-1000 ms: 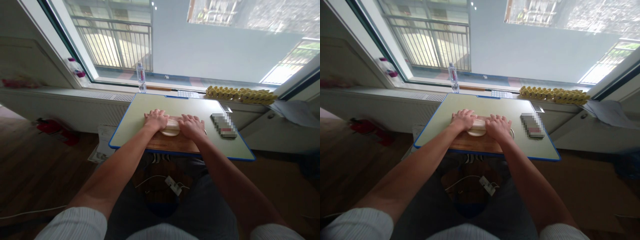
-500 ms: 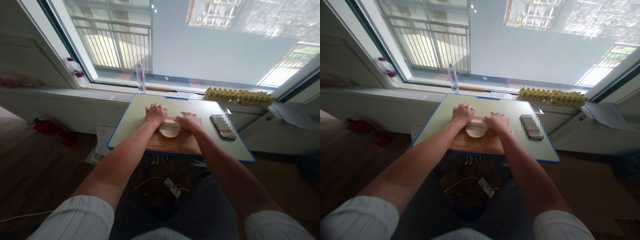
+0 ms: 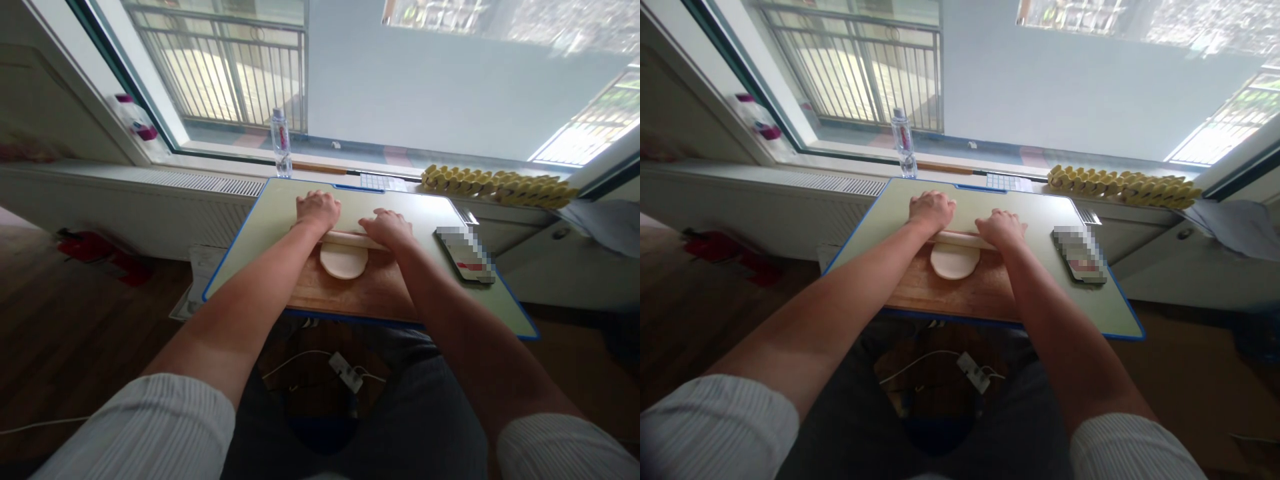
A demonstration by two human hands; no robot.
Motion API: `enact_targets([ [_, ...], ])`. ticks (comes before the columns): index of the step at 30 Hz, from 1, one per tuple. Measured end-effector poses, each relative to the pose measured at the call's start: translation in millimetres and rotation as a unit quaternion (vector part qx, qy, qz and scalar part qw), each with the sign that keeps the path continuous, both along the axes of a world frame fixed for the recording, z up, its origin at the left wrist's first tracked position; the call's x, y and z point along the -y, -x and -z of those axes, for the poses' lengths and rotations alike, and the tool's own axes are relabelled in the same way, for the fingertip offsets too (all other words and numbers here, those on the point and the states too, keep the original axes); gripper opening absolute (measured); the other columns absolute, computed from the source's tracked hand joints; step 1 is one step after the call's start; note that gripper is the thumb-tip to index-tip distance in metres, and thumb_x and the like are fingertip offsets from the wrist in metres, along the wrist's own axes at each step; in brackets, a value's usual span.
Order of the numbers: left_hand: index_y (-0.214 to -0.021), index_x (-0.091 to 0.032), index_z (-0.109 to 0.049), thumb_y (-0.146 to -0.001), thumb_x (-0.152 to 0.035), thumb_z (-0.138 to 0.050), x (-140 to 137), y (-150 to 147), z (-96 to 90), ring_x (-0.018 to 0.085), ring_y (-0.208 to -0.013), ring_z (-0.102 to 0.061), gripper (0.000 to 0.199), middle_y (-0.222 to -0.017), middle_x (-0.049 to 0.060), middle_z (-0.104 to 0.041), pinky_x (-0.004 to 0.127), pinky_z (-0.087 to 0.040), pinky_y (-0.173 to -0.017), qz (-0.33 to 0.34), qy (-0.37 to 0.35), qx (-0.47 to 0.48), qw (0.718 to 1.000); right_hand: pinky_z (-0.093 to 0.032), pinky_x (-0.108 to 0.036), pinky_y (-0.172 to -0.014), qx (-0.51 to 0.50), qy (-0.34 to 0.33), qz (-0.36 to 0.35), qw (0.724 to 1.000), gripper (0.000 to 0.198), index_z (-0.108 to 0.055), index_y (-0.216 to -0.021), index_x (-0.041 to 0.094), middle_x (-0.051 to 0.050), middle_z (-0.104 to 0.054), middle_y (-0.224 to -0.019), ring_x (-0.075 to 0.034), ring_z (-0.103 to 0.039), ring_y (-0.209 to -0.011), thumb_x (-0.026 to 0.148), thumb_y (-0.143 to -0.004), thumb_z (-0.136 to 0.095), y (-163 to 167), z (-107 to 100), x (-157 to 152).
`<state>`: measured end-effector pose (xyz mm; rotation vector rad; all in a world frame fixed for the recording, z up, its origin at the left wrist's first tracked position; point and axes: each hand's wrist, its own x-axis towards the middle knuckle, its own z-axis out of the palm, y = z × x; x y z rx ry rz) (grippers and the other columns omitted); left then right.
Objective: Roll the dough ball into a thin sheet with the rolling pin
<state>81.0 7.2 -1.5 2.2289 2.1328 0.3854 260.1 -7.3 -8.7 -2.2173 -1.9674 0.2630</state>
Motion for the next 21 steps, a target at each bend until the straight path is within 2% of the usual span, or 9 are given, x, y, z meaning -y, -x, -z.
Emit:
enact_targets([
  [6, -0.132, -0.015, -0.071, -0.106, -0.043, -0.032, -2.3, -0.6, -0.4, 0.033, -0.134, -0.058, 0.055, -0.144, 0.019, -0.067, 0.052, -0.044, -0.113, -0.001, 0.021, -0.01, 1.0, -0.04, -0.059, -0.118, 0.006, 0.009, 0.001, 1.0, 0.068, -0.06, -0.15, 0.016, -0.02, -0.058, -0.156, -0.039, -0.052, -0.142, 0.057, -0.096, -0.053, 0.5, 1.1, -4.3],
  [11, -0.135, -0.018, -0.07, -0.106, -0.047, -0.034, 1.7, 0.4, -0.8, 0.033, -0.136, -0.057, 0.055, -0.148, 0.017, -0.065, 0.051, -0.045, -0.114, 0.0, 0.042, -0.01, 0.999, -0.035, -0.065, -0.12, 0.005, 0.024, -0.004, 1.0, 0.072, -0.057, -0.154, 0.017, -0.02, -0.053, -0.161, -0.041, -0.047, -0.145, 0.057, -0.095, -0.051, 0.6, -0.2, 2.4],
  [17, -0.144, -0.019, -0.064, -0.106, -0.05, -0.032, 13.1, 3.5, -1.0, 0.034, -0.141, -0.054, 0.059, -0.154, 0.019, -0.059, 0.054, -0.046, -0.115, 0.003, 0.085, 0.006, 0.996, -0.029, -0.069, -0.122, -0.006, 0.041, -0.006, 0.999, 0.073, -0.051, -0.159, 0.019, -0.018, -0.046, -0.167, -0.041, -0.042, -0.149, 0.056, -0.096, -0.047, 2.1, -3.1, 16.0],
  [21, -0.148, -0.02, -0.06, -0.105, -0.052, -0.031, 19.3, 4.8, 0.1, 0.037, -0.145, -0.05, 0.061, -0.159, 0.021, -0.054, 0.061, -0.043, -0.117, 0.011, 0.108, 0.006, 0.994, -0.026, -0.071, -0.122, -0.014, 0.042, -0.009, 0.999, 0.07, -0.048, -0.161, 0.021, -0.015, -0.044, -0.169, -0.041, -0.04, -0.151, 0.051, -0.098, -0.045, 2.4, -4.3, 26.6],
])
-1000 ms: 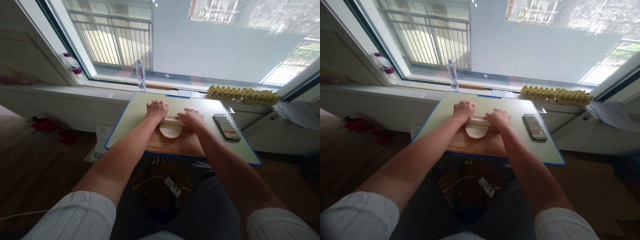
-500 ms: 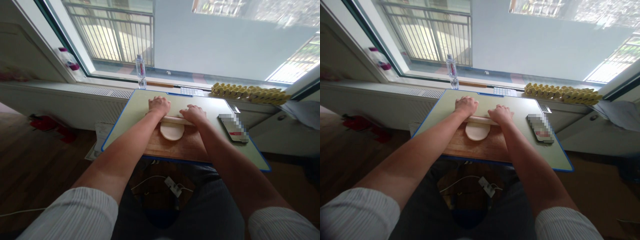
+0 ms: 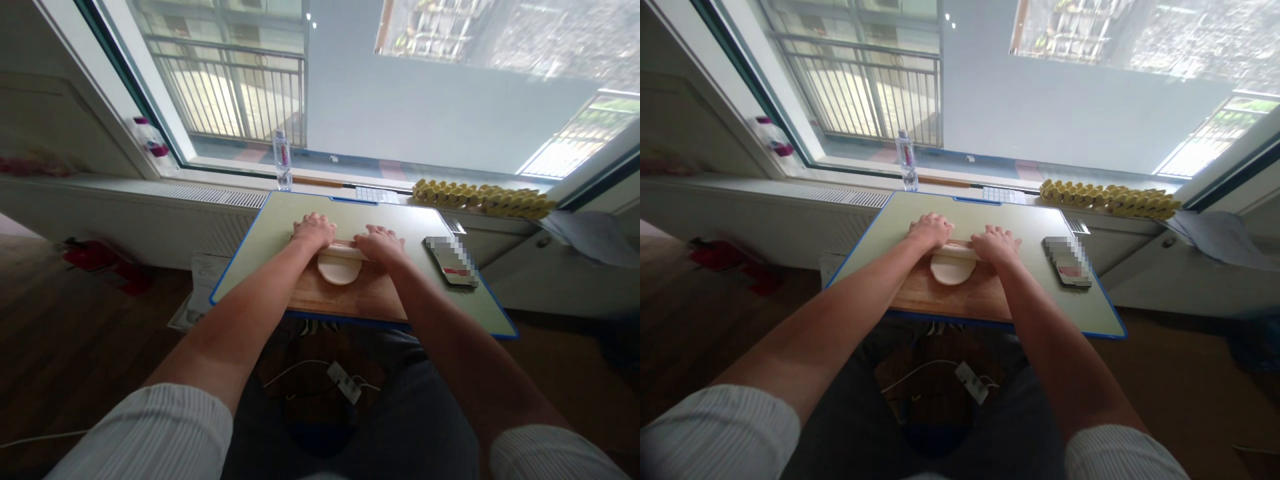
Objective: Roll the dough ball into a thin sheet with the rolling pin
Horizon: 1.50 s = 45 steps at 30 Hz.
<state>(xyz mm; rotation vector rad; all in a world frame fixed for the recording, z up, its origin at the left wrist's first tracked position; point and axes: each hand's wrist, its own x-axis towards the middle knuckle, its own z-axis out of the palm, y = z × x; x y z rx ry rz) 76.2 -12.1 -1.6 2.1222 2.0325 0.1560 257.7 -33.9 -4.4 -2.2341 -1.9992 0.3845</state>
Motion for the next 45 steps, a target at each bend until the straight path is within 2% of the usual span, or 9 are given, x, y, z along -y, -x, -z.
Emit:
enact_targets([
  [8, -0.148, -0.029, -0.058, -0.103, -0.051, -0.031, 14.1, 3.2, 2.0, 0.038, -0.148, -0.047, 0.058, -0.163, 0.017, -0.05, 0.068, -0.035, -0.119, 0.001, 0.027, 0.005, 1.0, -0.024, -0.072, -0.124, 0.008, -0.012, -0.014, 1.0, 0.071, -0.044, -0.165, 0.023, -0.013, -0.042, -0.17, -0.04, -0.038, -0.152, 0.051, -0.1, -0.039, 0.5, -2.1, 24.5],
  [16, -0.146, -0.034, -0.061, -0.105, -0.051, -0.023, 56.0, 5.8, -6.8, 0.036, -0.145, -0.052, 0.058, -0.162, 0.012, -0.053, 0.066, -0.04, -0.117, 0.013, 0.023, 0.002, 1.0, -0.029, -0.069, -0.122, 0.044, -0.039, -0.032, 0.998, 0.062, -0.053, -0.157, 0.021, -0.015, -0.051, -0.163, -0.039, -0.045, -0.147, 0.049, -0.105, -0.032, 3.6, -2.0, 57.3],
  [22, -0.156, -0.032, -0.054, -0.106, -0.056, -0.02, 82.9, 6.2, 0.5, 0.034, -0.155, -0.041, 0.065, -0.173, 0.009, -0.042, 0.062, -0.028, -0.127, 0.004, -0.012, -0.007, 1.0, -0.032, -0.068, -0.119, 0.072, -0.101, -0.046, 0.991, 0.056, -0.063, -0.143, 0.017, -0.018, -0.06, -0.152, -0.037, -0.049, -0.141, 0.045, -0.108, -0.029, 5.6, 2.6, 89.2],
  [27, -0.158, -0.034, -0.053, -0.107, -0.055, -0.024, 108.3, 7.9, 7.9, 0.031, -0.158, -0.038, 0.062, -0.173, 0.005, -0.043, 0.059, -0.025, -0.13, 0.005, -0.068, -0.004, 0.998, -0.026, -0.067, -0.124, 0.08, -0.141, -0.052, 0.985, 0.061, -0.059, -0.15, 0.017, -0.017, -0.053, -0.162, -0.037, -0.038, -0.152, 0.049, -0.111, -0.026, 7.0, 6.2, 114.4],
  [36, -0.164, -0.024, -0.047, -0.108, -0.052, -0.025, 158.4, 9.7, 21.2, 0.032, -0.16, -0.036, 0.066, -0.172, 0.008, -0.043, 0.058, -0.027, -0.131, 0.015, -0.126, 0.015, 0.992, -0.019, -0.052, -0.131, 0.085, -0.185, -0.036, 0.978, 0.071, -0.047, -0.162, 0.008, -0.015, -0.044, -0.17, -0.033, -0.032, -0.158, 0.051, -0.111, -0.024, 7.6, 27.1, 159.1],
  [45, -0.166, -0.024, -0.044, -0.109, -0.053, -0.024, 172.8, 10.0, 26.1, 0.03, -0.162, -0.034, 0.067, -0.173, 0.008, -0.041, 0.056, -0.027, -0.132, 0.011, -0.145, 0.014, 0.989, -0.015, -0.059, -0.131, 0.083, -0.198, -0.026, 0.976, 0.071, -0.046, -0.164, 0.013, -0.013, -0.039, -0.173, -0.031, -0.027, -0.162, 0.051, -0.111, -0.018, 9.2, 36.2, 174.1],
])
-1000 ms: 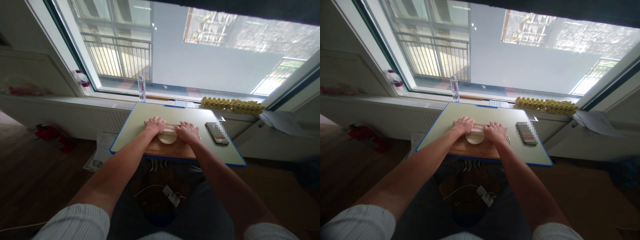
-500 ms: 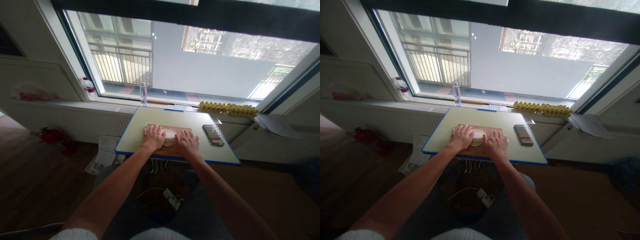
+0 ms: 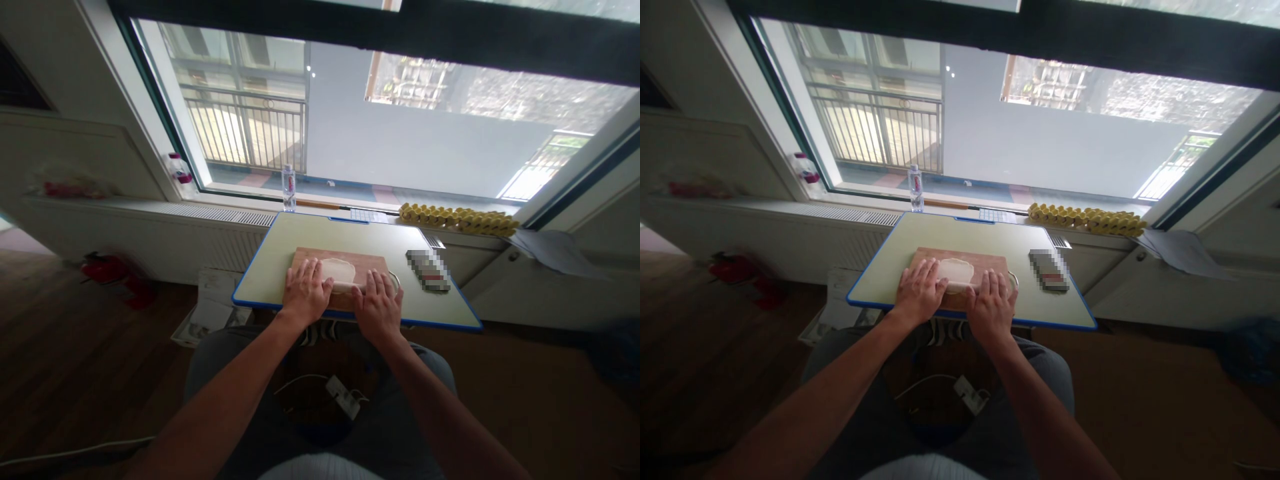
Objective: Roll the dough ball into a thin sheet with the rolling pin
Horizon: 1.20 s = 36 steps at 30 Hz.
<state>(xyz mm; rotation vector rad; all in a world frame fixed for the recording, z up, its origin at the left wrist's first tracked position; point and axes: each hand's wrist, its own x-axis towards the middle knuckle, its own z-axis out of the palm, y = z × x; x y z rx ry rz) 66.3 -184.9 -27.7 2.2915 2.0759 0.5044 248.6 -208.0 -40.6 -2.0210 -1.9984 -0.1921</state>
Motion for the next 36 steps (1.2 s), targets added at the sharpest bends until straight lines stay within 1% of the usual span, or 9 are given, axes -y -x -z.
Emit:
enact_targets([
  [5, -0.167, -0.021, -0.043, -0.109, -0.052, -0.027, 9.8, 0.6, 9.1, 0.031, -0.161, -0.034, 0.067, -0.172, 0.009, -0.043, 0.057, -0.029, -0.132, 0.005, -0.036, 0.006, 0.999, -0.016, -0.061, -0.13, 0.0, -0.028, 0.004, 1.0, 0.068, -0.044, -0.165, 0.015, -0.015, -0.039, -0.173, -0.033, -0.027, -0.162, 0.05, -0.112, -0.022, 1.0, 10.9, 10.1],
  [10, -0.167, -0.017, -0.042, -0.11, -0.047, -0.032, 19.4, 1.5, 22.4, 0.031, -0.161, -0.035, 0.065, -0.171, 0.012, -0.044, 0.057, -0.029, -0.13, 0.005, -0.098, 0.003, 0.995, -0.02, -0.063, -0.127, -0.008, -0.109, -0.017, 0.994, 0.065, -0.046, -0.162, 0.008, -0.021, -0.045, -0.168, -0.036, -0.031, -0.159, 0.048, -0.113, -0.032, 0.5, 28.8, 16.8],
  [13, -0.166, -0.018, -0.045, -0.11, -0.047, -0.034, 17.8, 0.9, 22.8, 0.031, -0.16, -0.038, 0.064, -0.17, 0.012, -0.046, 0.057, -0.029, -0.13, 0.003, -0.099, 0.006, 0.995, -0.021, -0.064, -0.127, -0.003, -0.119, -0.021, 0.993, 0.066, -0.046, -0.162, 0.009, -0.021, -0.046, -0.167, -0.037, -0.032, -0.158, 0.05, -0.112, -0.034, -0.2, 31.5, 13.6],
  [16, -0.163, -0.019, -0.049, -0.11, -0.048, -0.034, 9.8, -0.8, 17.1, 0.032, -0.159, -0.039, 0.063, -0.168, 0.011, -0.049, 0.058, -0.03, -0.13, -0.003, -0.078, 0.012, 0.997, -0.021, -0.064, -0.127, 0.002, -0.101, -0.013, 0.995, 0.066, -0.047, -0.162, 0.009, -0.021, -0.046, -0.167, -0.037, -0.033, -0.157, 0.051, -0.112, -0.034, 0.3, 26.6, 4.4],
  [21, -0.16, -0.02, -0.053, -0.109, -0.049, -0.033, -8.1, -2.4, 7.3, 0.032, -0.158, -0.04, 0.062, -0.167, 0.009, -0.05, 0.061, -0.03, -0.13, -0.008, -0.044, 0.02, 0.999, -0.018, -0.063, -0.127, 0.01, -0.058, -0.002, 0.998, 0.067, -0.049, -0.161, 0.011, -0.02, -0.046, -0.167, -0.037, -0.035, -0.156, 0.053, -0.112, -0.031, 2.6, 12.0, -14.9],
  [25, -0.159, -0.019, -0.054, -0.109, -0.048, -0.031, -21.6, -2.4, 3.4, 0.034, -0.158, -0.039, 0.062, -0.168, 0.009, -0.049, 0.064, -0.029, -0.129, -0.008, -0.022, 0.017, 1.0, -0.018, -0.063, -0.127, 0.007, -0.031, 0.0, 1.0, 0.069, -0.049, -0.161, 0.011, -0.02, -0.046, -0.167, -0.036, -0.035, -0.156, 0.055, -0.112, -0.027, 4.5, -0.8, -28.5],
  [28, -0.158, -0.021, -0.056, -0.108, -0.047, -0.032, -32.4, -2.6, 1.1, 0.035, -0.157, -0.039, 0.061, -0.169, 0.009, -0.049, 0.064, -0.027, -0.129, -0.014, -0.01, 0.012, 1.0, -0.017, -0.064, -0.127, -0.002, -0.009, -0.011, 1.0, 0.07, -0.051, -0.159, 0.011, -0.02, -0.049, -0.166, -0.036, -0.037, -0.154, 0.056, -0.113, -0.025, 5.7, -11.3, -38.2],
  [33, -0.153, -0.025, -0.061, -0.106, -0.046, -0.034, -52.1, -3.5, -4.4, 0.035, -0.153, -0.043, 0.058, -0.166, 0.008, -0.052, 0.063, -0.027, -0.128, -0.027, 0.005, 0.011, 1.0, -0.022, -0.061, -0.125, -0.002, 0.003, -0.018, 1.0, 0.068, -0.046, -0.162, 0.011, -0.02, -0.05, -0.164, -0.036, -0.041, -0.15, 0.054, -0.113, -0.026, 6.8, -24.0, -53.2],
  [36, -0.149, -0.027, -0.063, -0.106, -0.047, -0.033, -65.9, -3.2, -8.7, 0.035, -0.15, -0.046, 0.057, -0.165, 0.009, -0.054, 0.064, -0.028, -0.127, -0.027, 0.019, 0.007, 0.999, -0.028, -0.057, -0.12, 0.013, 0.007, -0.026, 1.0, 0.061, -0.056, -0.153, 0.015, -0.019, -0.059, -0.155, -0.036, -0.048, -0.142, 0.051, -0.113, -0.028, 6.7, -26.9, -62.8],
])
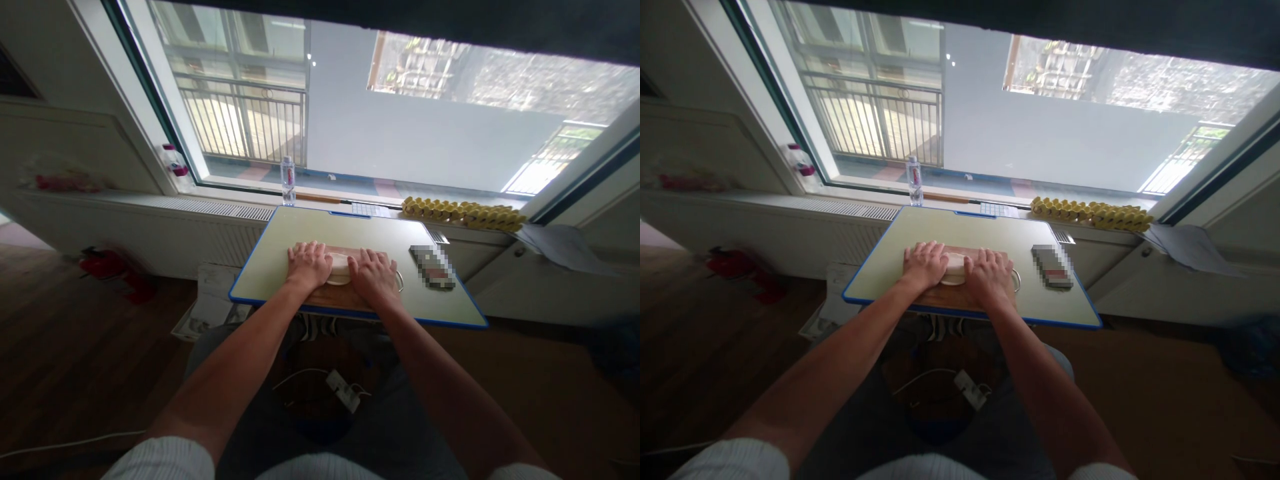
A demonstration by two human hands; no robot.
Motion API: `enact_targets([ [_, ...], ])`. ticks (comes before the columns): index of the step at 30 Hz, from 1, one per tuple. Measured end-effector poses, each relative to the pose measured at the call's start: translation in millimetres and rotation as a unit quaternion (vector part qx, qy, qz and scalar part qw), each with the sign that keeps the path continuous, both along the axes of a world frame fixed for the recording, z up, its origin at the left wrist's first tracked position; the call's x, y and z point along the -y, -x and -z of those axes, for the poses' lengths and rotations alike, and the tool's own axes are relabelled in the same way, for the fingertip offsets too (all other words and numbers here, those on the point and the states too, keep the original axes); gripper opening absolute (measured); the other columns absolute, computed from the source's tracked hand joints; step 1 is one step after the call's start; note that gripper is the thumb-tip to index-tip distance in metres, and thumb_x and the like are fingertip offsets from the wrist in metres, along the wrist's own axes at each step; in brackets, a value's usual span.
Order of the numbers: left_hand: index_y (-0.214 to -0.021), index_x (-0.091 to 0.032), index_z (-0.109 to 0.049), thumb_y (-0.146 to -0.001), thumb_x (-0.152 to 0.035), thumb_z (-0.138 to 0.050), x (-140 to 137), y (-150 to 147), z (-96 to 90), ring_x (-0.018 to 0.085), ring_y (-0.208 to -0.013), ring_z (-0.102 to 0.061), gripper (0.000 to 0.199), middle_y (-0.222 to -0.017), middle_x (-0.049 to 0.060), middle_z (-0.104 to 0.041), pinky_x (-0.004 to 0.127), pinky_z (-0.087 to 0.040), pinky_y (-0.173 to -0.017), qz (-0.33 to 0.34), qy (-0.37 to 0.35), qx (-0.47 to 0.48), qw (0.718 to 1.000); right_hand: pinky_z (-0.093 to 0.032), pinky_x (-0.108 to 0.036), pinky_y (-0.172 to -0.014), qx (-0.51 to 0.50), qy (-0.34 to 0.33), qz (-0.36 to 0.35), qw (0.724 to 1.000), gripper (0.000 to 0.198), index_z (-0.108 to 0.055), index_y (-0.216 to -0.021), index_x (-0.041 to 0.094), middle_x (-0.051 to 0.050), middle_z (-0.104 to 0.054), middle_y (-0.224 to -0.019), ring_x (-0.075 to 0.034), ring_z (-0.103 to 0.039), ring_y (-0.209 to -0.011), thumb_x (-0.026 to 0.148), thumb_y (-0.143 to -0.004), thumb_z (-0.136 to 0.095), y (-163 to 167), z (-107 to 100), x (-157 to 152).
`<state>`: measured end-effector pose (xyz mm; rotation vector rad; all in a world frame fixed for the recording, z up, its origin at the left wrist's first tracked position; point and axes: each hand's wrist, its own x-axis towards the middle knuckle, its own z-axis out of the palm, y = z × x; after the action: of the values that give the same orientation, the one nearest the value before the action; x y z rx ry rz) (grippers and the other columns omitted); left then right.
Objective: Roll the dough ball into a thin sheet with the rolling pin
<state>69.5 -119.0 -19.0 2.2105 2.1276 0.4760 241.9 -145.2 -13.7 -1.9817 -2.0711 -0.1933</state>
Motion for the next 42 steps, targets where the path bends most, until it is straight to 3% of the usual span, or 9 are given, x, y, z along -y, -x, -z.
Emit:
enact_targets([
  [5, -0.151, -0.029, -0.061, -0.105, -0.05, -0.029, -26.5, 1.9, -7.8, 0.036, -0.148, -0.048, 0.06, -0.166, 0.01, -0.052, 0.067, -0.029, -0.125, 0.004, 0.059, 0.004, 0.998, -0.035, -0.052, -0.113, 0.01, 0.022, -0.019, 1.0, 0.051, -0.071, -0.129, 0.024, -0.014, -0.072, -0.134, -0.033, -0.058, -0.127, 0.044, -0.112, -0.027, -1.8, 0.6, -24.8],
  [11, -0.149, -0.032, -0.059, -0.104, -0.054, -0.029, -55.1, 3.9, -16.1, 0.038, -0.148, -0.047, 0.059, -0.165, 0.011, -0.051, 0.069, -0.032, -0.122, 0.015, 0.106, 0.002, 0.994, -0.034, -0.06, -0.119, -0.029, 0.083, -0.002, 0.996, 0.057, -0.06, -0.152, 0.028, -0.01, -0.058, -0.159, -0.035, -0.05, -0.141, 0.05, -0.107, -0.033, -3.8, 0.1, -65.6],
  [15, -0.147, -0.03, -0.06, -0.104, -0.055, -0.03, -73.8, 3.9, -19.2, 0.039, -0.146, -0.048, 0.058, -0.163, 0.013, -0.052, 0.071, -0.032, -0.121, 0.016, 0.128, -0.009, 0.992, -0.03, -0.064, -0.123, -0.063, 0.132, 0.013, 0.989, 0.062, -0.056, -0.157, 0.029, -0.008, -0.05, -0.167, -0.036, -0.046, -0.147, 0.052, -0.103, -0.036, -4.2, -3.3, -87.8],
  [26, -0.138, -0.018, -0.067, -0.106, -0.043, -0.032, -108.9, 2.8, -16.0, 0.033, -0.138, -0.055, 0.053, -0.149, 0.018, -0.062, 0.057, -0.039, -0.119, -0.004, 0.043, 0.0, 0.999, -0.032, -0.066, -0.12, -0.112, 0.162, 0.039, 0.98, 0.068, -0.058, -0.155, 0.02, -0.017, -0.057, -0.159, -0.043, -0.048, -0.143, 0.056, -0.098, -0.045, -4.7, -3.5, -133.3],
  [31, -0.14, -0.016, -0.066, -0.106, -0.042, -0.033, -120.9, 2.5, -14.7, 0.034, -0.138, -0.056, 0.054, -0.15, 0.019, -0.062, 0.056, -0.041, -0.117, -0.003, 0.047, -0.004, 0.999, -0.035, -0.065, -0.118, -0.106, 0.166, 0.055, 0.979, 0.064, -0.058, -0.154, 0.019, -0.017, -0.059, -0.156, -0.041, -0.051, -0.141, 0.048, -0.099, -0.044, -6.7, -3.0, -143.8],
  [35, -0.141, -0.016, -0.065, -0.106, -0.044, -0.033, -122.1, 2.8, -12.6, 0.034, -0.138, -0.056, 0.055, -0.151, 0.018, -0.061, 0.056, -0.043, -0.117, 0.006, 0.053, -0.009, 0.999, -0.03, -0.071, -0.118, -0.095, 0.186, 0.048, 0.977, 0.062, -0.056, -0.156, 0.019, -0.017, -0.051, -0.163, -0.042, -0.045, -0.146, 0.038, -0.098, -0.042, -7.8, -0.9, -144.1],
  [42, -0.148, -0.02, -0.059, -0.105, -0.051, -0.032, -108.6, 3.7, -14.5, 0.035, -0.145, -0.051, 0.059, -0.159, 0.017, -0.055, 0.057, -0.042, -0.119, 0.027, 0.109, -0.005, 0.994, -0.03, -0.072, -0.118, -0.073, 0.178, 0.038, 0.981, 0.059, -0.059, -0.15, 0.019, -0.019, -0.052, -0.161, -0.042, -0.046, -0.144, 0.042, -0.099, -0.041, -4.8, -2.5, -124.8],
])
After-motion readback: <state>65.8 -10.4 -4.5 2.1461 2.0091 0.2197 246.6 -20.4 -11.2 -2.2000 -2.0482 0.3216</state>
